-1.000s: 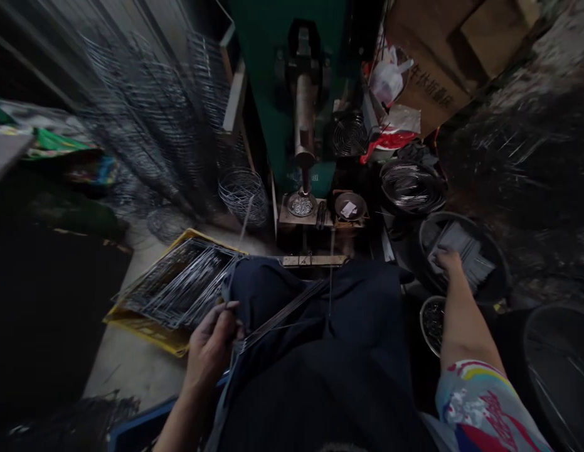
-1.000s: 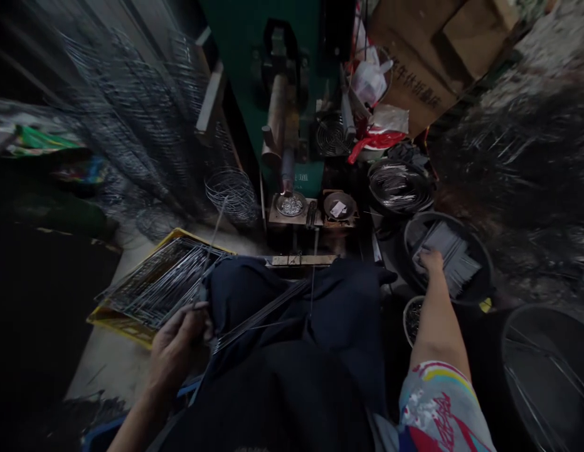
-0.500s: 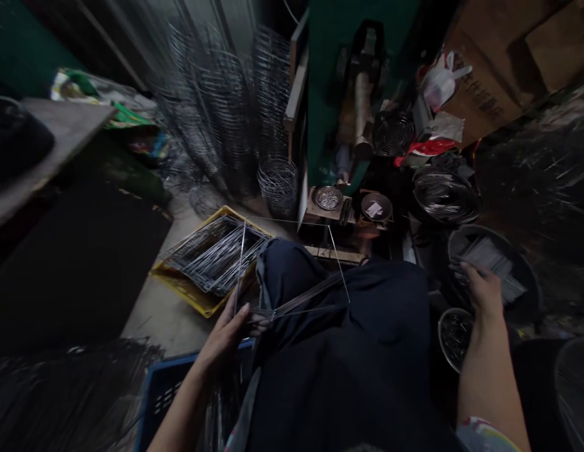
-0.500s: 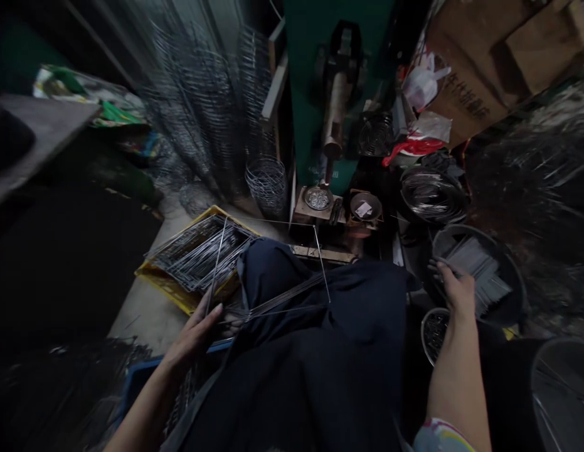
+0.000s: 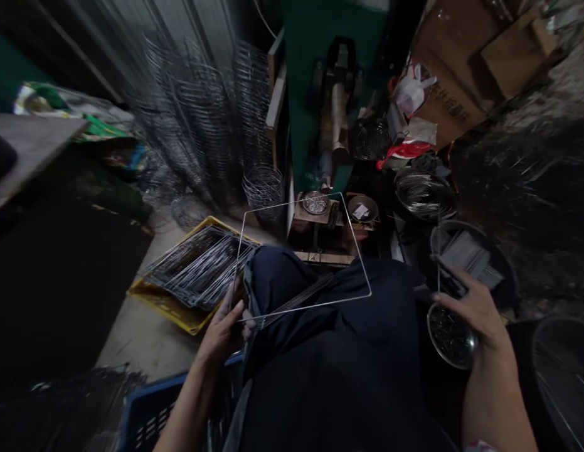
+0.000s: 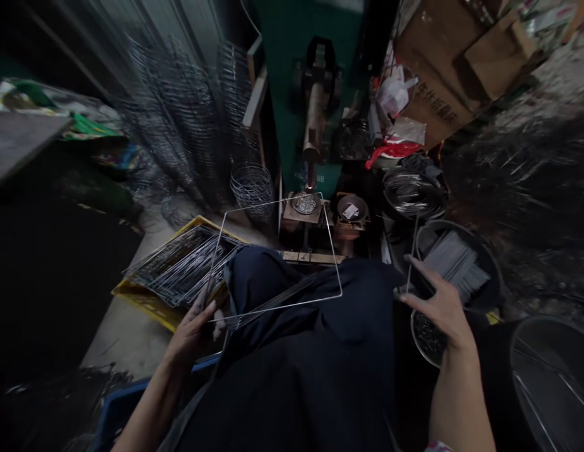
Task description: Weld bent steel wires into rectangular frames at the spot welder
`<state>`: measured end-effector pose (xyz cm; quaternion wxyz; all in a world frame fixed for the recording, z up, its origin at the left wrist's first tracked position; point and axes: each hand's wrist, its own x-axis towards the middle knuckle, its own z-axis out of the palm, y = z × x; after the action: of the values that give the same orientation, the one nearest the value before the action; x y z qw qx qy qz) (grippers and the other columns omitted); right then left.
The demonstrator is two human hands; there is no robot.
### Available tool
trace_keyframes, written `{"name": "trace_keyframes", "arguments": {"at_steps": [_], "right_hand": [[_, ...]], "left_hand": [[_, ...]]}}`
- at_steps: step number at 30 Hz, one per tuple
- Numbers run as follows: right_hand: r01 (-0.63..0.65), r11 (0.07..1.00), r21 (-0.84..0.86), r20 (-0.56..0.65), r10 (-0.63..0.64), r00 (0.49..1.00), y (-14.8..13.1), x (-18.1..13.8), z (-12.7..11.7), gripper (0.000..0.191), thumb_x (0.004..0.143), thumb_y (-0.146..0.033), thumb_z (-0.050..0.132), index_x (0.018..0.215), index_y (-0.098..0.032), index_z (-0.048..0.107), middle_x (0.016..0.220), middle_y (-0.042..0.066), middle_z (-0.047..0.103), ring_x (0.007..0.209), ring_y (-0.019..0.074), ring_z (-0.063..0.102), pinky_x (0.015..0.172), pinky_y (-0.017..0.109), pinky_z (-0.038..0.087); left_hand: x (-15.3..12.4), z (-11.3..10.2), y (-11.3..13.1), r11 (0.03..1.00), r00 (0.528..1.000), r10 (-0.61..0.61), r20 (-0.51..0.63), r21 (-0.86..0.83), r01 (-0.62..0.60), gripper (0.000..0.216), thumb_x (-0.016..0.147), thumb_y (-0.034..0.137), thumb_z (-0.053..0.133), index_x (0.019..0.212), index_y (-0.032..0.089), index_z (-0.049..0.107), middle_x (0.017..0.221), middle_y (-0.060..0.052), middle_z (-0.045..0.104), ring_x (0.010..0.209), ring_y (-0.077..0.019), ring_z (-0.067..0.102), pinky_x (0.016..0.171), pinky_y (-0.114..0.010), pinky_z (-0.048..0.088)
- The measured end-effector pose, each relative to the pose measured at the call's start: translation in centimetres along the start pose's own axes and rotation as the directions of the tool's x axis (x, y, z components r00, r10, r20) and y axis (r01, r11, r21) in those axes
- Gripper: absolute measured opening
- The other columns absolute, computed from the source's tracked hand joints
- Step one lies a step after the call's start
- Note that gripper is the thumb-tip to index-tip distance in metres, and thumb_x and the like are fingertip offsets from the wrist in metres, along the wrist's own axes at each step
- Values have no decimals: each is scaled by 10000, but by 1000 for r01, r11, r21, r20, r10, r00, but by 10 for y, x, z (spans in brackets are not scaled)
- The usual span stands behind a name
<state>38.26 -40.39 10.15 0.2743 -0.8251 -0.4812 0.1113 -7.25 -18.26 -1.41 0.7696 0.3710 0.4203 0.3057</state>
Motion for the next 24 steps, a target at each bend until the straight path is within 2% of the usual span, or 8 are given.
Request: {"name": "trace_keyframes", "arguments": {"at_steps": [3, 6, 8, 14, 20, 24], "right_hand": [[167, 982, 86, 112, -176, 978, -44, -13, 10, 798, 727, -488, 774, 1430, -249, 482, 1432, 92, 515, 1324, 321, 463, 1115, 472, 358], [328, 942, 76, 256, -336, 906, -79, -12, 38, 817, 735, -479, 774, 1451, -266, 446, 1451, 104, 492, 1360, 328, 415, 1131, 524, 295], [391, 919, 43, 346, -381, 857, -90, -6, 59, 827, 756, -475, 750, 1478, -275, 399, 1461, 107, 480, 1385, 332, 376, 1135, 569, 238], [401, 915, 32, 410, -378, 830, -100, 12, 108, 830, 771, -446, 723, 1495, -256, 363, 1480, 118, 453, 1417, 314, 323, 1119, 565, 235], [469, 855, 219, 436, -516, 737, -133, 20, 137, 894, 786, -482, 723, 1529, -242, 287, 1529, 87, 388, 1433, 256, 300, 1136, 451, 282], [444, 877, 181, 411, -478, 776, -126, 20, 133, 861, 825, -429, 697, 1541, -243, 258, 1549, 94, 348, 1433, 261, 303, 1139, 456, 302]], "left_hand": [[2, 17, -1, 1000, 998, -13, 57, -9, 13, 922, 858, 360, 663, 1559, 296, 68, 582, 3, 657, 373, -132, 554, 366, -185, 434], [4, 37, -2, 999, 996, -36, 77, 11, 35, 951, 844, 385, 674, 1560, 276, 57, 594, -6, 665, 380, -142, 567, 375, -199, 447], [5, 49, -3, 997, 994, -64, 84, 40, 61, 954, 840, 398, 674, 1560, 271, 61, 603, -8, 669, 386, -143, 573, 379, -199, 447], [4, 75, -5, 991, 989, -89, 116, 109, 76, 952, 859, 421, 646, 1563, 242, 32, 619, -19, 677, 418, -145, 580, 411, -209, 459], [7, 97, -9, 994, 985, -92, 146, 68, 83, 993, 854, 446, 643, 1561, 215, -15, 585, -21, 669, 399, -149, 562, 397, -213, 452], [10, 93, -8, 996, 988, -70, 139, 60, 62, 927, 890, 426, 602, 1561, 242, -11, 599, -23, 670, 417, -146, 571, 402, -209, 456]]}}
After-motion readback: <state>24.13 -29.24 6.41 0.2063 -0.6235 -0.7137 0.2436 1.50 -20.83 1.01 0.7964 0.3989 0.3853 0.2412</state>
